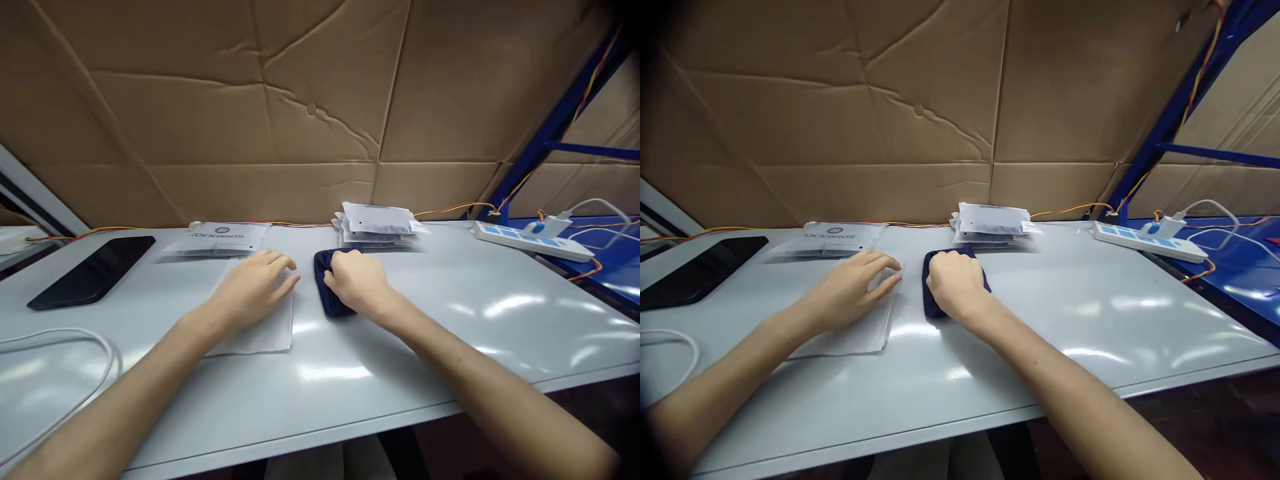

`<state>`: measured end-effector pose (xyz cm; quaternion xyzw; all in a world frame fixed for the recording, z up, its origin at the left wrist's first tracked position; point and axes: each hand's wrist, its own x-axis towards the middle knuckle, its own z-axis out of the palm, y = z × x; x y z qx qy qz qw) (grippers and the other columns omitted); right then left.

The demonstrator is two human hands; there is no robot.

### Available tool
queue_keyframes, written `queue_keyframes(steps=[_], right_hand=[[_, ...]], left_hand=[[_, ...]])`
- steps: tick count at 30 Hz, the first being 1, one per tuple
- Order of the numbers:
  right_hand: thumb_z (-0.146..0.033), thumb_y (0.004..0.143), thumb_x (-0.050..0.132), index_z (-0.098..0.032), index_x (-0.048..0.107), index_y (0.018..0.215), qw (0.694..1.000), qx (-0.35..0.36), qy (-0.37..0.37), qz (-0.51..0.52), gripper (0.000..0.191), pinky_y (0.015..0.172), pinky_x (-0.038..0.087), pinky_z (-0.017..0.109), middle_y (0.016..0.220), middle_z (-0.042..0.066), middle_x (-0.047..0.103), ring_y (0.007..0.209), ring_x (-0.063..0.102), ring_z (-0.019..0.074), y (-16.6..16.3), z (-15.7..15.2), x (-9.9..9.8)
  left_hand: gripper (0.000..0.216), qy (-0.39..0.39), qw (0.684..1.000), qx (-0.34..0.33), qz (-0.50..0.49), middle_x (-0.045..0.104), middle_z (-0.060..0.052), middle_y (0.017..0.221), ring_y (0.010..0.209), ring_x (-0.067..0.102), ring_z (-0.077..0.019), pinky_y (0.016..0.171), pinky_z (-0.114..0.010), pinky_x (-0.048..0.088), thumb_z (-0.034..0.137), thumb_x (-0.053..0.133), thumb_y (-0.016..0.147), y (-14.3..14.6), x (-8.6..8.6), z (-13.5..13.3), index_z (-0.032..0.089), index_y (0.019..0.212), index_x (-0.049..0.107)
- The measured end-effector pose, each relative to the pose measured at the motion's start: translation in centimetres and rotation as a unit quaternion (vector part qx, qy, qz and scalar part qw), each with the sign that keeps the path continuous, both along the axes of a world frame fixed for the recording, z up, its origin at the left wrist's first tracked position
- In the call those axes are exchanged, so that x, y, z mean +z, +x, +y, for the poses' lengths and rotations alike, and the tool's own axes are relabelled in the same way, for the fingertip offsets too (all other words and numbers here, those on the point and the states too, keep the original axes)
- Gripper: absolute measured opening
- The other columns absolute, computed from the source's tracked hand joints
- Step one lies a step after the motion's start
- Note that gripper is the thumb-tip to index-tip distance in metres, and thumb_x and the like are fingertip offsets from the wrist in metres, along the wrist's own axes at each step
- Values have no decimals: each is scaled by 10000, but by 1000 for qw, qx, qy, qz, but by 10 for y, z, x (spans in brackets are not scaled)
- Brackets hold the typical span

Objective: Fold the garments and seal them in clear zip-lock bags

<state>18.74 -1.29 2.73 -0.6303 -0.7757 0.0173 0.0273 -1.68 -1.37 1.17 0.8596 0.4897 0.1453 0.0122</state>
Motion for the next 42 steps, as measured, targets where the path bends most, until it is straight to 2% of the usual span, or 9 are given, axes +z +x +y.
queue_keyframes(steps=[3, 6, 9, 13, 18, 21, 23, 28, 42], right_hand=[[-291, 948, 498, -215, 687, 763, 996, 17, 6, 88, 275, 599, 419, 302, 769, 70, 726, 721, 677, 217, 5, 0, 2], [-319, 928, 522, -211, 671, 755, 980, 28, 16, 199, 253, 611, 420, 292, 726, 35, 709, 683, 649, 188, 20, 1, 6], [-347, 918, 531, -199, 676, 788, 967, 3, 20, 255, 244, 590, 413, 283, 735, 24, 712, 649, 628, 172, 46, 0, 13], [-385, 920, 547, -212, 696, 841, 973, -38, 34, 224, 242, 604, 421, 276, 770, 8, 730, 675, 635, 171, 94, 1, 25], [-338, 899, 577, -215, 700, 806, 994, -71, 39, 79, 197, 626, 423, 310, 771, 31, 732, 708, 653, 210, 139, 7, 27], [-318, 907, 578, -195, 713, 960, 989, -101, 106, 18, 190, 710, 444, 349, 985, 92, 754, 906, 676, 276, 139, 8, 13], [-325, 944, 546, -184, 698, 1002, 988, -66, 136, 20, 216, 780, 454, 361, 1080, 111, 730, 990, 655, 277, 134, 10, 1], [-308, 972, 511, -195, 681, 910, 995, 57, 82, 14, 213, 865, 441, 365, 988, 94, 705, 975, 603, 255, 128, 14, -26], [-343, 976, 511, -199, 663, 929, 993, 37, 93, 62, 214, 883, 449, 373, 990, 98, 656, 1028, 568, 275, 133, 20, -42]], left_hand=[[339, 26, 997, -71, -8, 699, -86, 1169, 1137, 601, -284, 966, -461, 506, 340, 388, 1016, 3, -3, -2, 201, 1162, 661], [420, 9, 992, -127, 14, 629, -70, 1377, 1278, 537, -269, 1079, -462, 467, 231, 427, 974, 7, -6, -6, 240, 1348, 618], [473, -22, 988, -148, 45, 507, -56, 1540, 1387, 457, -286, 1142, -505, 418, 258, 437, 991, 10, -6, -11, 302, 1443, 569], [402, -38, 990, -133, 34, 559, -66, 1493, 1396, 451, -293, 1156, -521, 406, 364, 412, 1031, 12, -3, -12, 283, 1328, 671], [382, -26, 994, -107, 2, 634, -88, 1364, 1338, 499, -289, 1116, -501, 445, 436, 432, 1031, 12, -2, -7, 238, 1115, 749], [371, -24, 994, -108, -9, 621, -84, 1382, 1326, 512, -285, 1108, -498, 453, 463, 457, 1023, 13, -3, -7, 241, 1114, 740], [371, -23, 994, -110, -6, 621, -77, 1392, 1331, 507, -282, 1113, -496, 449, 477, 469, 1017, 14, -4, -7, 237, 1122, 732], [375, -30, 993, -110, 3, 665, -63, 1342, 1325, 514, -267, 1098, -467, 456, 497, 465, 1019, 16, -4, -8, 236, 1158, 697], [381, -51, 993, -101, -17, 667, -64, 1327, 1294, 537, -274, 1073, -458, 470, 529, 467, 1005, 16, -6, -6, 250, 1143, 687]])
